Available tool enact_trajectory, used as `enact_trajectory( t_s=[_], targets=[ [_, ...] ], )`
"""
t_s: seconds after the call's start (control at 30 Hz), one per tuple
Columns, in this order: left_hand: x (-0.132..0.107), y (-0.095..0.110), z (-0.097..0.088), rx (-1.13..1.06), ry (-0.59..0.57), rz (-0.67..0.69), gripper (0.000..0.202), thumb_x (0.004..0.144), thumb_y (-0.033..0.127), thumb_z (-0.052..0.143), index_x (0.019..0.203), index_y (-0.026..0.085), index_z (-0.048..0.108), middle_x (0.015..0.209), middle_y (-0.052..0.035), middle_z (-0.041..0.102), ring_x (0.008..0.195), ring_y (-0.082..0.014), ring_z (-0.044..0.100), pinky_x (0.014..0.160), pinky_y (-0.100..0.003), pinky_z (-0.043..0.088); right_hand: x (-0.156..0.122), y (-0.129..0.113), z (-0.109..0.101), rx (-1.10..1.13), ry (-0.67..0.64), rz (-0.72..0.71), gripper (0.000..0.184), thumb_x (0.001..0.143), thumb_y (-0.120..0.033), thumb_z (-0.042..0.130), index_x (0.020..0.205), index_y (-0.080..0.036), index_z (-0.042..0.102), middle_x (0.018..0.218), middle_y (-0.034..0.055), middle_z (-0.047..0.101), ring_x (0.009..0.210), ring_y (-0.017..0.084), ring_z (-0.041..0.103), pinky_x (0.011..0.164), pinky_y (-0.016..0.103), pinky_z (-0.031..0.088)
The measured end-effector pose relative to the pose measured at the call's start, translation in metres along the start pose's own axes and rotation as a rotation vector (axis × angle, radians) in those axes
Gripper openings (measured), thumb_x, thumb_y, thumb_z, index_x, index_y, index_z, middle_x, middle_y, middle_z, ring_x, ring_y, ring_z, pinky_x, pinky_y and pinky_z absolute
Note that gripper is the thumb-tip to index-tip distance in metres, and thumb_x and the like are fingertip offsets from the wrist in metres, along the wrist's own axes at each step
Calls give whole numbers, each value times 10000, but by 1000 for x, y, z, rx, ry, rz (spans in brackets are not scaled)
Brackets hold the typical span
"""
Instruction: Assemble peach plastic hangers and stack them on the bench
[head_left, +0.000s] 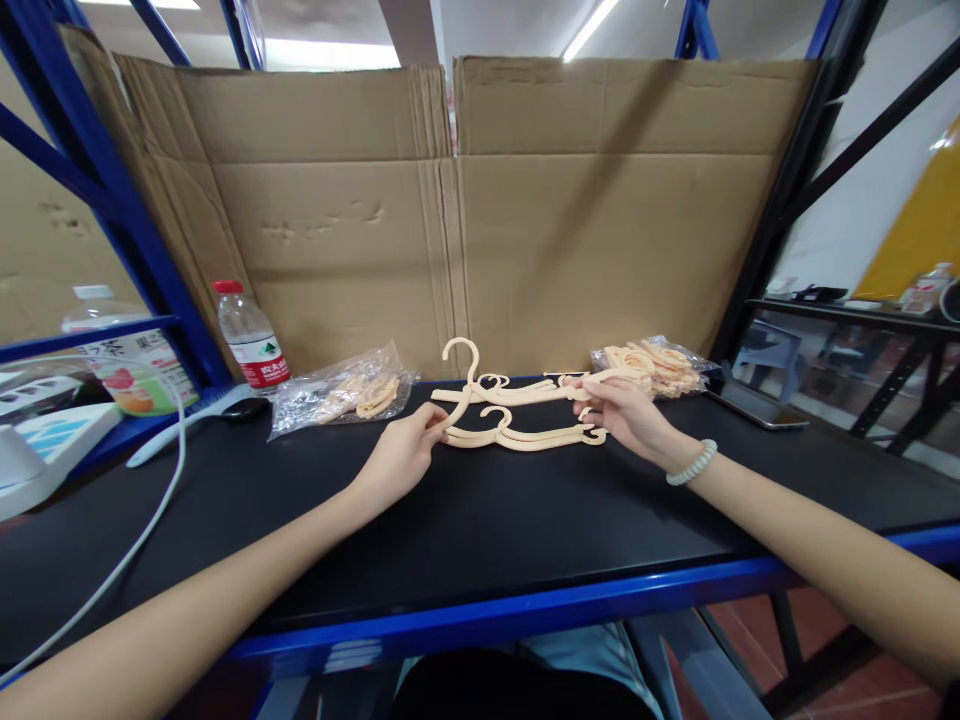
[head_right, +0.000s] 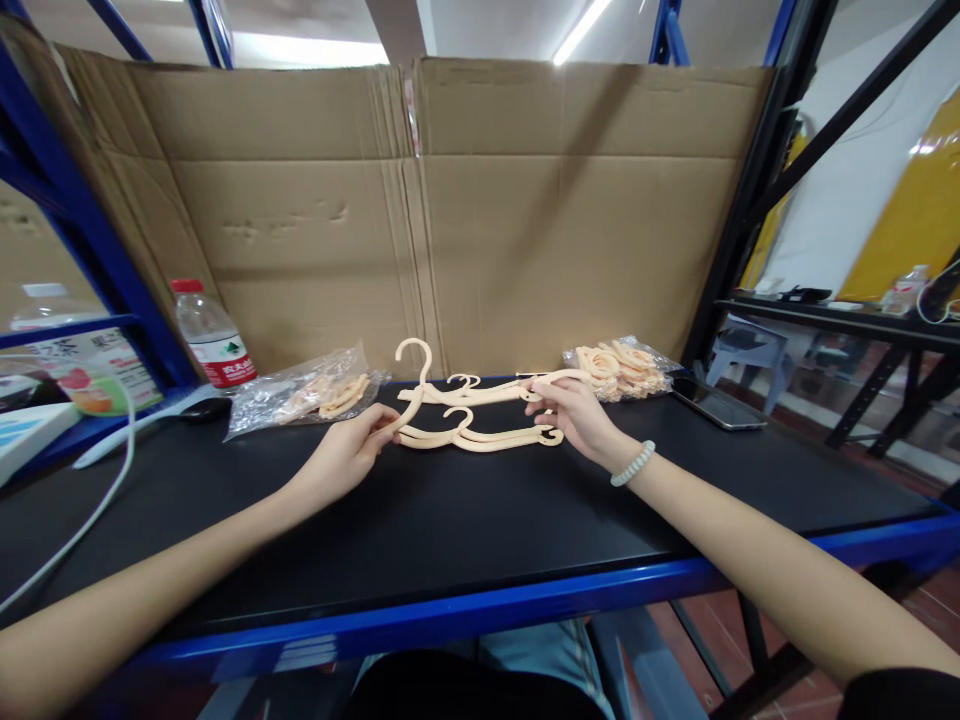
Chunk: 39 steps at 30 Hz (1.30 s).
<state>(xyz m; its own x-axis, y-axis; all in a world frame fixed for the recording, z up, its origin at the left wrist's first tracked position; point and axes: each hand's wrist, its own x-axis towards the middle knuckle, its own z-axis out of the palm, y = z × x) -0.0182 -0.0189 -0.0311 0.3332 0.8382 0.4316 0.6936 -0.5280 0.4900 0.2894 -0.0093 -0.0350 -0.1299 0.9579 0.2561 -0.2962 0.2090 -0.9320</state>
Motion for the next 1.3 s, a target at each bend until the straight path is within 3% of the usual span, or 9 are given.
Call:
enact_trajectory(
  t_s=[0.13,0.27,0.4,0.5,0.67,1.0,1.17,1.3],
  targets=[
    [3,-5,-1,32,29,-3,144,862,240,401,890,189,534,812,-37,651,788,-210,619,702,-304,447,11,-8,-19,42,54,-72,174,679,-307,761,760,-179,675,696,-23,566,573,49,499,493,147,456],
    [5,-10,-2,144,75,44,165,871,219,395,896,173,551,825,-53,606,768,-210,581,697,-322,445,18,-21,-46,-121,34,-10,213,619,-275,803,765,-182,678,686,-22,576,608,66,545,579,182,498],
    [4,-10,-1,217,81,166,182,882,201,385,902,162,562,892,-73,556,841,-211,556,773,-347,459,19,-34,-68,-470,-197,187,321,600,-287,805,873,-177,675,713,3,631,632,108,590,643,267,511],
    [2,-9,1,246,-20,227,188,873,169,395,918,162,577,905,-72,550,875,-212,544,814,-360,459,19,-39,-76,-723,-410,313,312,629,-316,773,883,-165,673,699,16,651,649,133,604,648,284,491],
    [-1,-7,3,303,-160,276,216,848,106,403,908,168,600,880,-70,577,873,-208,540,812,-350,457,19,-43,-74,-1008,-573,301,287,658,-389,717,821,-155,681,674,22,649,655,148,592,642,277,458],
    [0,-8,0,473,-177,290,200,854,83,410,899,150,592,934,-84,583,887,-211,554,795,-333,462,19,-33,-73,-1281,-461,240,247,666,-368,635,774,-148,666,701,66,677,655,181,612,609,280,465],
    [-1,-6,1,513,-180,307,195,869,98,411,920,158,590,936,-74,587,876,-203,564,786,-327,469,15,-31,-65,-1499,-250,-24,181,731,-301,561,739,-156,669,696,60,674,644,184,609,595,284,450],
    [-2,-3,2,499,-191,305,187,861,109,423,917,170,592,937,-69,590,884,-201,573,782,-322,479,9,-25,-41,-1437,-162,-225,221,800,-309,520,843,-151,669,784,71,689,684,190,624,621,297,474]
  ],
)
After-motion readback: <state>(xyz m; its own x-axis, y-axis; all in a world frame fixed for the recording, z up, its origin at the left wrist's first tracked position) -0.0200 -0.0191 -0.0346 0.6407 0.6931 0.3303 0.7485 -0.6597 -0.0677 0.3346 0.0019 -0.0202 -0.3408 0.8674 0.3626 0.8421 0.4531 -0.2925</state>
